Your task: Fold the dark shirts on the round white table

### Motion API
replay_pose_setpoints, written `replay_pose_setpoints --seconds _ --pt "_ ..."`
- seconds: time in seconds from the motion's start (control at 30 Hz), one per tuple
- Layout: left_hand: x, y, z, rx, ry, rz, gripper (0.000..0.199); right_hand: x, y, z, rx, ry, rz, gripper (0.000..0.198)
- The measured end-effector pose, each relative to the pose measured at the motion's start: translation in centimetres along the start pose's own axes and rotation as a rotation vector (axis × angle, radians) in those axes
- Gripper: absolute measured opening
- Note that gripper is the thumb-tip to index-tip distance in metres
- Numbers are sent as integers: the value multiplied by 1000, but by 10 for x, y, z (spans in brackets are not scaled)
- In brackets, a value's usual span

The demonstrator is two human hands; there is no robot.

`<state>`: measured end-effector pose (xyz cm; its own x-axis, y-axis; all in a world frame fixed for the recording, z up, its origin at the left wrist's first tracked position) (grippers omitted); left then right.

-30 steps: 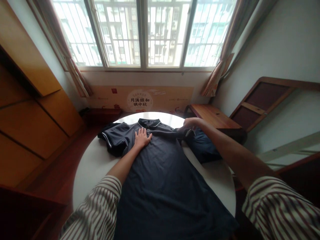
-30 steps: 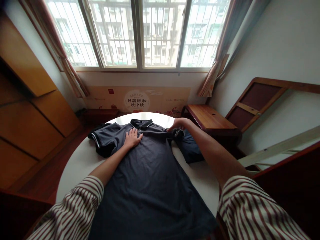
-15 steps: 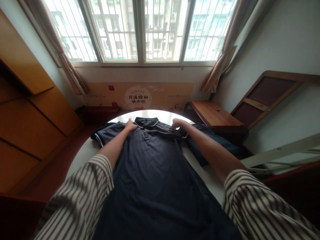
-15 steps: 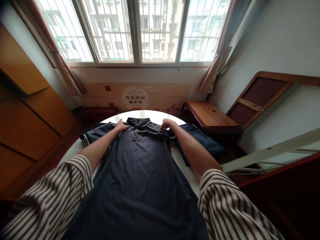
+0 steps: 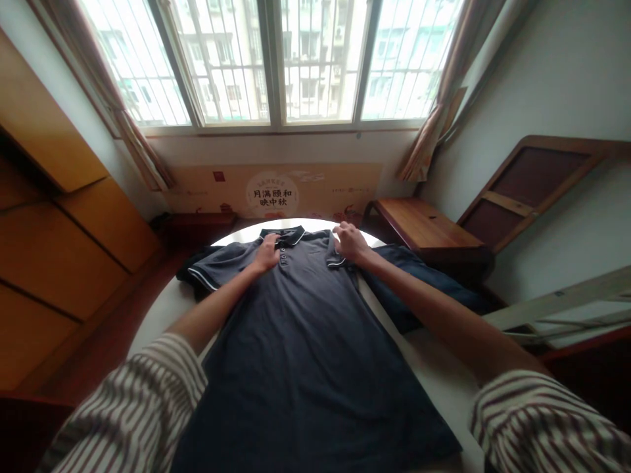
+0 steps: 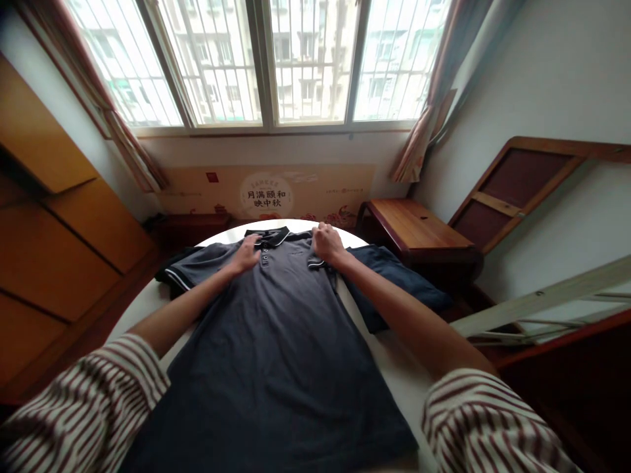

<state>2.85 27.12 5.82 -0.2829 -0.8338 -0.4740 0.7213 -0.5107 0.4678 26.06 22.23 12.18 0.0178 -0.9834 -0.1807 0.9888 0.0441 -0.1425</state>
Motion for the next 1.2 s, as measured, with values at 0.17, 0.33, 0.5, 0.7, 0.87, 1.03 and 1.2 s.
replay_pose_setpoints --seconds 0.17,0.33,0.5,0.7,0.87,1.03,1.2 --pt "144 114 24 102 -340 -458 40 159 -11 0 -72 -181 375 26" --pt "296 159 79 16 -514 -514 47 306 26 -7 -153 -274 488 61" --pt "362 143 113 -171 -348 -516 49 363 64 -20 -65 -7 568 47" --pt "375 138 130 -222 -276 -577 30 371 79 -8 -95 217 634 64" --pt "376 146 134 -228 -263 -615 34 370 79 5 -142 183 624 61" --pt "376 140 135 -217 -273 -534 31 370 79 -2 -95 152 618 38" --pt "381 131 128 -165 -374 -501 70 376 78 -8 35 248 686 45"
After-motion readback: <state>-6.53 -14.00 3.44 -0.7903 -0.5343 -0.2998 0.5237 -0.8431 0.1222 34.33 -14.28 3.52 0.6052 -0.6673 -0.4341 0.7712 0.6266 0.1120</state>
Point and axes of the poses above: each hand's wrist, its own x-axis away from the middle knuckle, its own z-axis out of the back of the hand, y = z × x, the point moved 9 cm from there along -x, towards the middle knuckle, and after that the axes turned 11 degrees about -z, right-handed, at the moved point
